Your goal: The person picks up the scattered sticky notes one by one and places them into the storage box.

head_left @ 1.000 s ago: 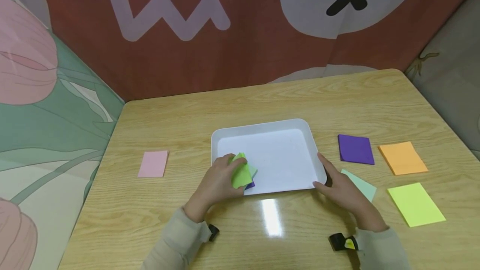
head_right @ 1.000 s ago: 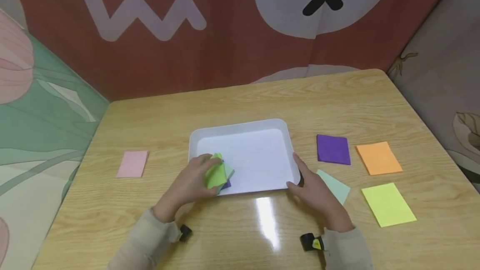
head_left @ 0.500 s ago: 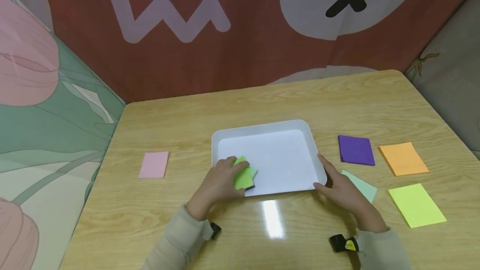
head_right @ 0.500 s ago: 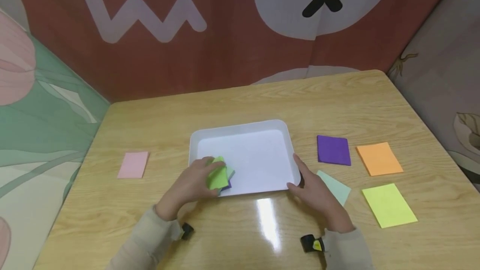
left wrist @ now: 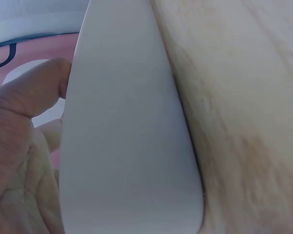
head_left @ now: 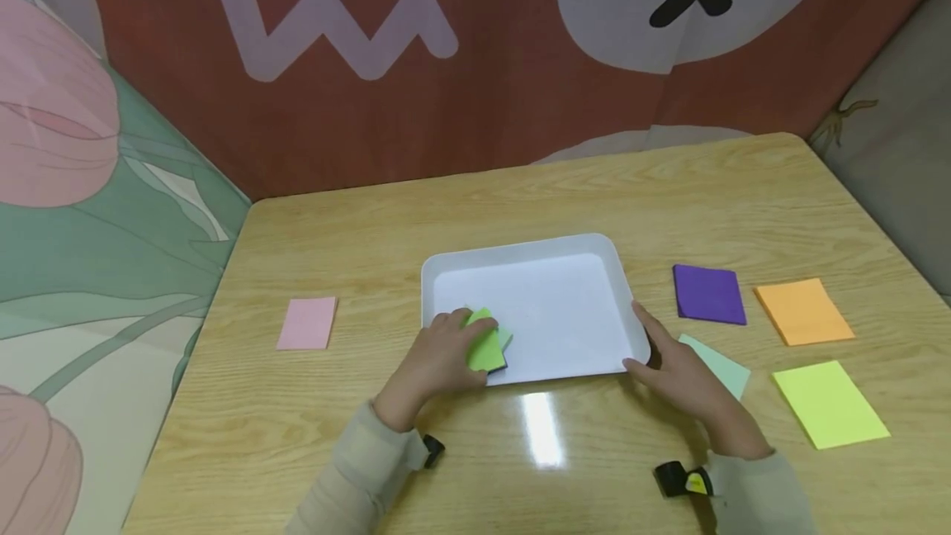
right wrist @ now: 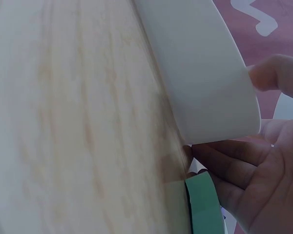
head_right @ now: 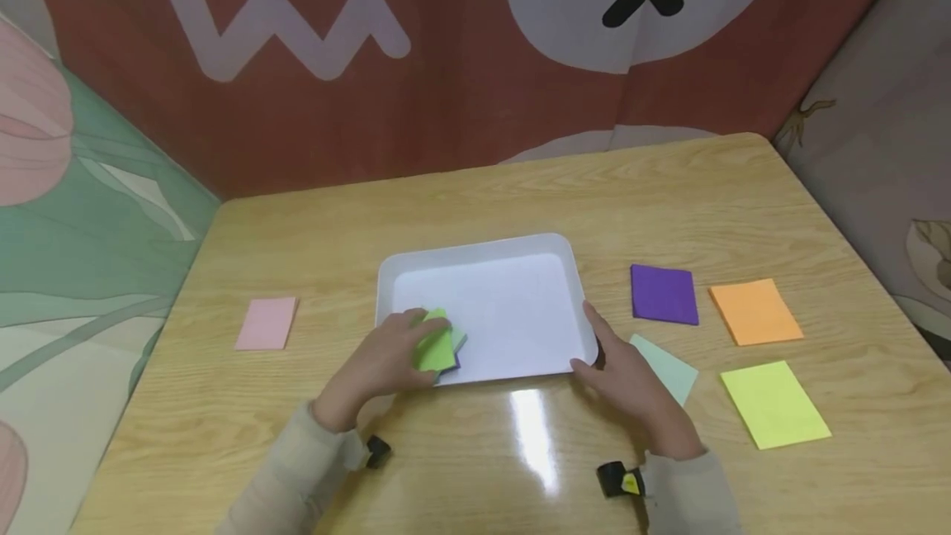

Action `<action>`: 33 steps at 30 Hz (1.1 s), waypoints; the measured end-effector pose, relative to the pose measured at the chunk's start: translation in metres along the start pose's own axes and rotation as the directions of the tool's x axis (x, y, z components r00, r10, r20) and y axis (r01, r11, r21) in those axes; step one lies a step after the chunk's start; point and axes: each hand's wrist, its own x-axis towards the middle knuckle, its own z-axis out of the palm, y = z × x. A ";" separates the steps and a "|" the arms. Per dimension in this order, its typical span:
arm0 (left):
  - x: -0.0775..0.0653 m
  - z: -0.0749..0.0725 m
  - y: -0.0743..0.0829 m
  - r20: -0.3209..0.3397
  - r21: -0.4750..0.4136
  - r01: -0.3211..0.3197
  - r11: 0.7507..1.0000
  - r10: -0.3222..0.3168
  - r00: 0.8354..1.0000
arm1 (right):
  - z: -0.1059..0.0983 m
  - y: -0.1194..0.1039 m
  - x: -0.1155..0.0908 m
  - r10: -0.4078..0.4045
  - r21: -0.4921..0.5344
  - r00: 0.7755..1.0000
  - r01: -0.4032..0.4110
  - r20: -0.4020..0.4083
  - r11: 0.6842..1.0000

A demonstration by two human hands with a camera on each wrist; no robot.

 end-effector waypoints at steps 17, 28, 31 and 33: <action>0.005 -0.005 0.005 0.069 0.016 0.040 0.999 -0.041 0.997 | -0.002 -0.001 0.000 0.022 -0.007 1.000 -0.022 0.013 1.000; 0.004 -0.001 0.001 0.112 0.053 0.026 0.998 -0.032 0.993 | -0.001 0.000 0.001 0.022 0.008 1.000 -0.022 0.020 1.000; 0.004 -0.001 0.001 0.120 0.065 0.019 0.998 -0.027 0.992 | -0.002 0.000 0.001 0.027 0.009 0.999 -0.027 0.024 1.000; 0.003 -0.001 0.001 0.125 0.064 0.013 0.998 -0.021 0.992 | -0.002 -0.001 0.001 0.030 0.007 0.999 -0.030 0.026 1.000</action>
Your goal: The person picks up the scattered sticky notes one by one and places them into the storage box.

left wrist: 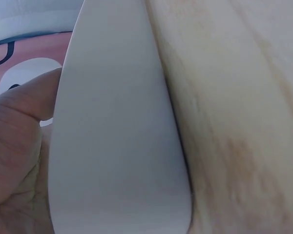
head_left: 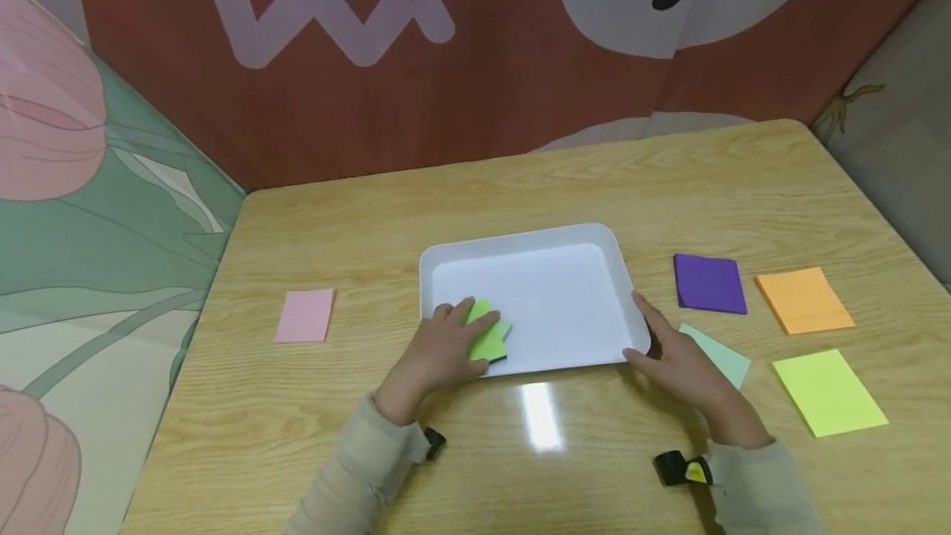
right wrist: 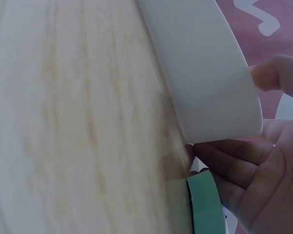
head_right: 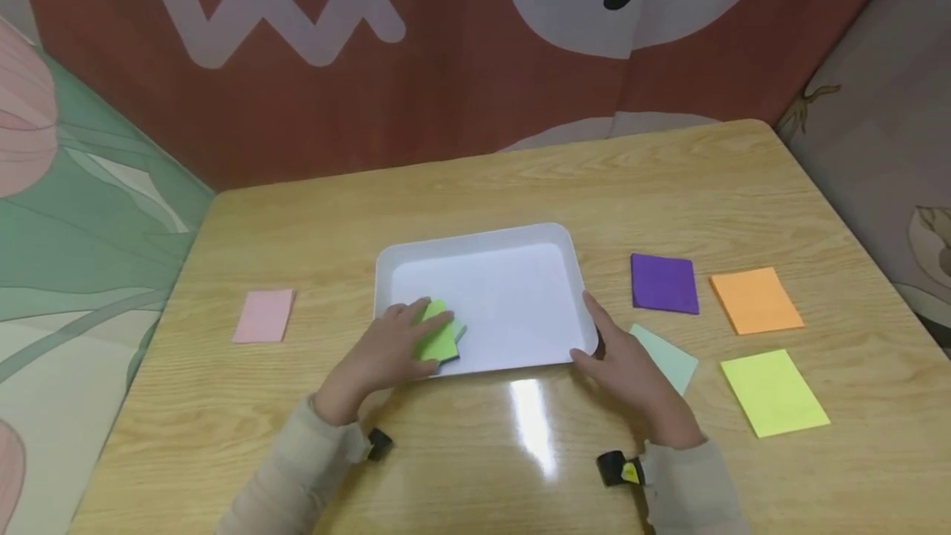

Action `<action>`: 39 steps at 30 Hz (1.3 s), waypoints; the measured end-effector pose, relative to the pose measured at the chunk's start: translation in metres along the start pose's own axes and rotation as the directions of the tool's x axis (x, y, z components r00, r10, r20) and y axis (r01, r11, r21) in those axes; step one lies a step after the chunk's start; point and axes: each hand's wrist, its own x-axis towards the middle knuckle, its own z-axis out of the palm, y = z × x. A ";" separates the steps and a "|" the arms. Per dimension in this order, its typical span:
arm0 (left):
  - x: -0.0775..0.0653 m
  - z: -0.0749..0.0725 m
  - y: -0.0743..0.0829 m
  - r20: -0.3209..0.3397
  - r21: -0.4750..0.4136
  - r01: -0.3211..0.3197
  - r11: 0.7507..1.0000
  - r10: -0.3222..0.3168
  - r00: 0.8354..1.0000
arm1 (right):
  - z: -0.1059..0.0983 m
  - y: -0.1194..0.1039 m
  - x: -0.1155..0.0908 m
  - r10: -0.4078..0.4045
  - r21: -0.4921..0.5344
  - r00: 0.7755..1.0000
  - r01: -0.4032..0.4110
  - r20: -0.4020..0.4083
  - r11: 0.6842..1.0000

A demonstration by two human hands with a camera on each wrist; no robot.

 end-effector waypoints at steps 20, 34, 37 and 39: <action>-0.003 -0.005 -0.007 -0.040 -0.036 0.059 0.998 -0.061 0.997 | -0.002 -0.004 0.001 -0.011 -0.003 1.000 0.011 0.000 1.000; -0.008 -0.010 -0.024 -0.177 -0.150 -0.003 0.989 -0.024 0.984 | -0.002 -0.005 0.000 -0.007 0.008 1.000 0.007 -0.003 1.000; -0.009 -0.012 -0.028 -0.191 -0.170 0.007 0.985 -0.040 0.981 | -0.002 -0.005 0.000 0.000 0.013 1.000 0.000 -0.001 1.000; -0.010 -0.013 -0.031 -0.195 -0.183 0.018 0.983 -0.054 0.979 | -0.002 -0.005 -0.001 0.003 0.016 1.000 -0.003 0.001 1.000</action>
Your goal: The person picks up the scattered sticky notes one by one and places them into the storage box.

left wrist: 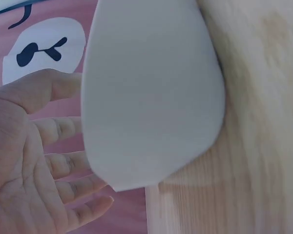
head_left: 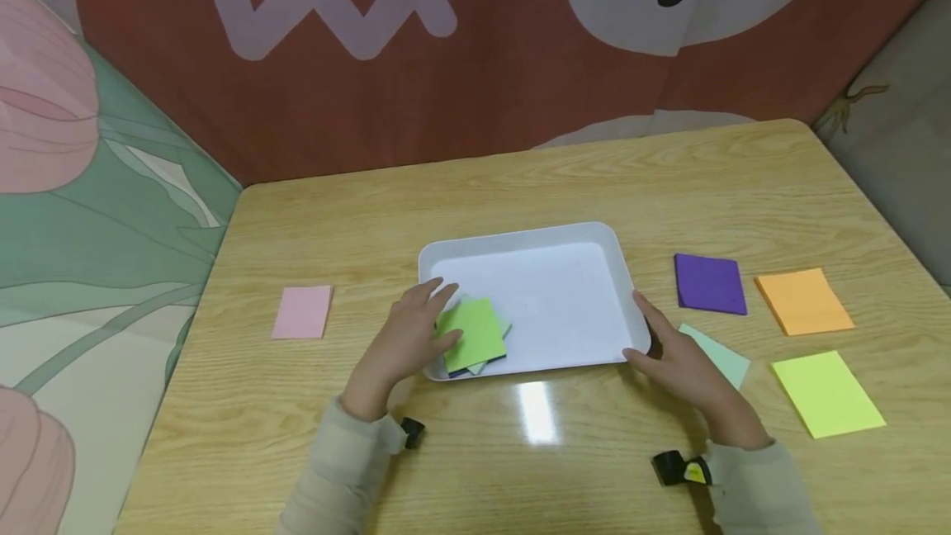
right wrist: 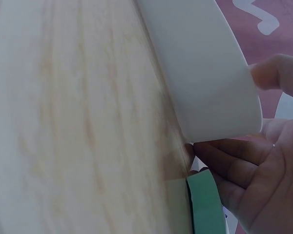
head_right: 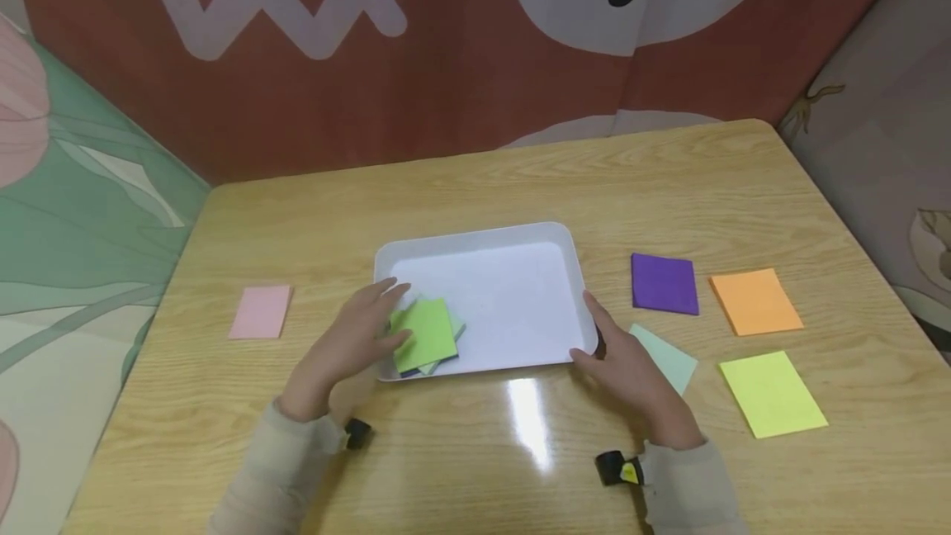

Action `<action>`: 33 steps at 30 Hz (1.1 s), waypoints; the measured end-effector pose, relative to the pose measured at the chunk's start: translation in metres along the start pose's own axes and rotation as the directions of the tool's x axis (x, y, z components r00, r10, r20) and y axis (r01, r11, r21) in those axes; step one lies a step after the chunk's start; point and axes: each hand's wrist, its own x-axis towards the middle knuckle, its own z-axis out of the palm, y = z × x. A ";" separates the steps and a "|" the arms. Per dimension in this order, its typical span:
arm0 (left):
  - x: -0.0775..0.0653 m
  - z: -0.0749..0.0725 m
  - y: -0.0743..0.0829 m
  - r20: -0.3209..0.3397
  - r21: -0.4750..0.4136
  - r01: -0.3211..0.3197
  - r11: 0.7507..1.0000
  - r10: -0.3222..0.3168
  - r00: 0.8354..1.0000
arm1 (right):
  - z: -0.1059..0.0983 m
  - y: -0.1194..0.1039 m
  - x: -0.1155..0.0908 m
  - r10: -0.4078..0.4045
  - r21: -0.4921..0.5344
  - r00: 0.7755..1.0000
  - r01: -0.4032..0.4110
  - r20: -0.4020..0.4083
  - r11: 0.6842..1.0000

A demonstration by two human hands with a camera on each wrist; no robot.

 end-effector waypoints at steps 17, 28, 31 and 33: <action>-0.011 -0.010 -0.030 -0.068 -0.056 0.121 0.991 -0.125 0.990 | 0.001 0.001 0.000 -0.016 0.004 1.000 0.016 0.000 1.000; -0.015 -0.014 -0.045 -0.067 -0.071 0.205 0.976 -0.210 0.975 | 0.002 0.003 0.000 -0.009 0.006 1.000 0.009 -0.002 1.000; -0.015 -0.016 -0.050 -0.063 -0.067 0.230 0.971 -0.234 0.970 | 0.002 0.004 0.000 -0.013 0.006 1.000 0.013 -0.003 1.000; -0.014 -0.018 -0.053 -0.069 -0.061 0.237 0.970 -0.241 0.968 | 0.002 0.006 0.001 -0.011 -0.001 1.000 0.011 -0.004 1.000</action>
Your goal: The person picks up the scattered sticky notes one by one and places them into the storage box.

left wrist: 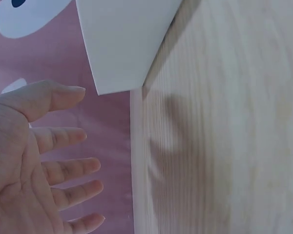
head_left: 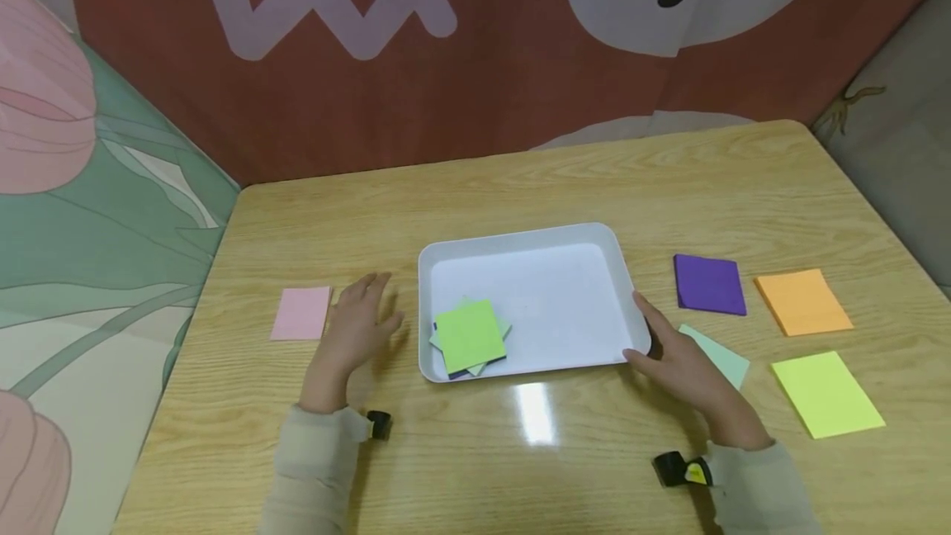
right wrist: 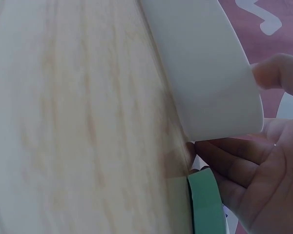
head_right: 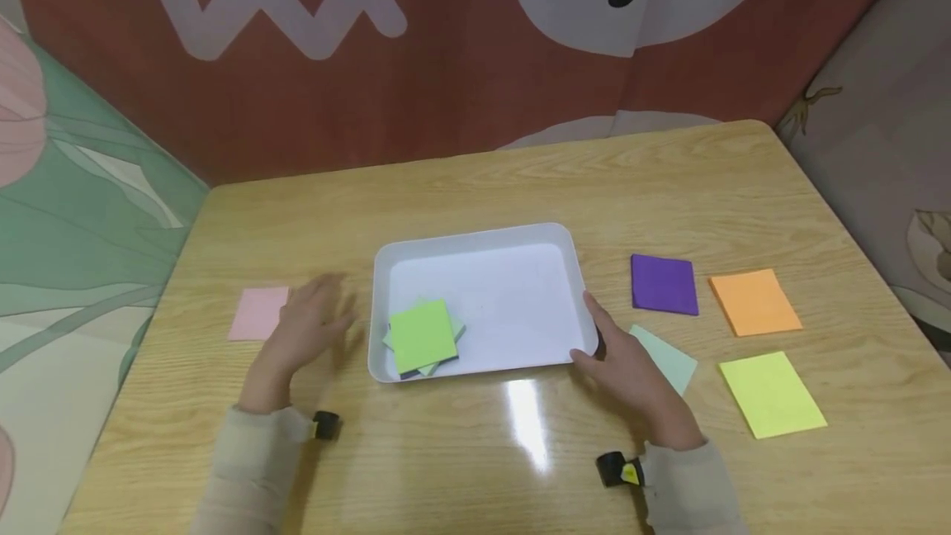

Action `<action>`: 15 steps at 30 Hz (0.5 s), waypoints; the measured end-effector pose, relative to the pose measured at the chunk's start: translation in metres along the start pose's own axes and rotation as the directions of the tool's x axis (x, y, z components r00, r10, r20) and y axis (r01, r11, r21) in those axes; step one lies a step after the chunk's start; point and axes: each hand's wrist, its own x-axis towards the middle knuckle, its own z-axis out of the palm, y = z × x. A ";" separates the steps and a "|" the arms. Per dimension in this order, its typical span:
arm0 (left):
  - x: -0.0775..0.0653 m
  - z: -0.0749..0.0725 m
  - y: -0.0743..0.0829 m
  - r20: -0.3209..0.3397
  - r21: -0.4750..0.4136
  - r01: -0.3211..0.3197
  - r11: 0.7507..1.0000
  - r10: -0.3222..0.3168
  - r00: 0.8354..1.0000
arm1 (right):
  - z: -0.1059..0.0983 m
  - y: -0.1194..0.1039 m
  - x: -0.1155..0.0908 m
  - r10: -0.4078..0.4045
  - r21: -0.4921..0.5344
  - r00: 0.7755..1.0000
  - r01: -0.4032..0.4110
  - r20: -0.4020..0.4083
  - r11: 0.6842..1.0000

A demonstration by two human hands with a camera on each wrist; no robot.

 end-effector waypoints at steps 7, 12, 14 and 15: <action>0.001 -0.005 -0.007 -0.002 -0.009 0.039 0.999 -0.039 0.999 | -0.002 -0.003 0.000 -0.002 -0.012 1.000 0.002 0.000 1.000; 0.000 -0.005 -0.012 0.012 -0.015 0.062 0.998 -0.062 0.998 | -0.002 -0.003 0.000 -0.003 -0.008 1.000 0.003 0.001 1.000; 0.000 -0.006 -0.015 0.018 -0.017 0.076 0.997 -0.076 0.997 | -0.001 -0.002 0.000 -0.005 -0.003 1.000 0.005 0.003 1.000; -0.001 -0.006 -0.016 0.021 -0.018 0.086 0.996 -0.085 0.996 | -0.001 -0.002 0.000 -0.008 0.002 1.000 0.008 0.003 1.000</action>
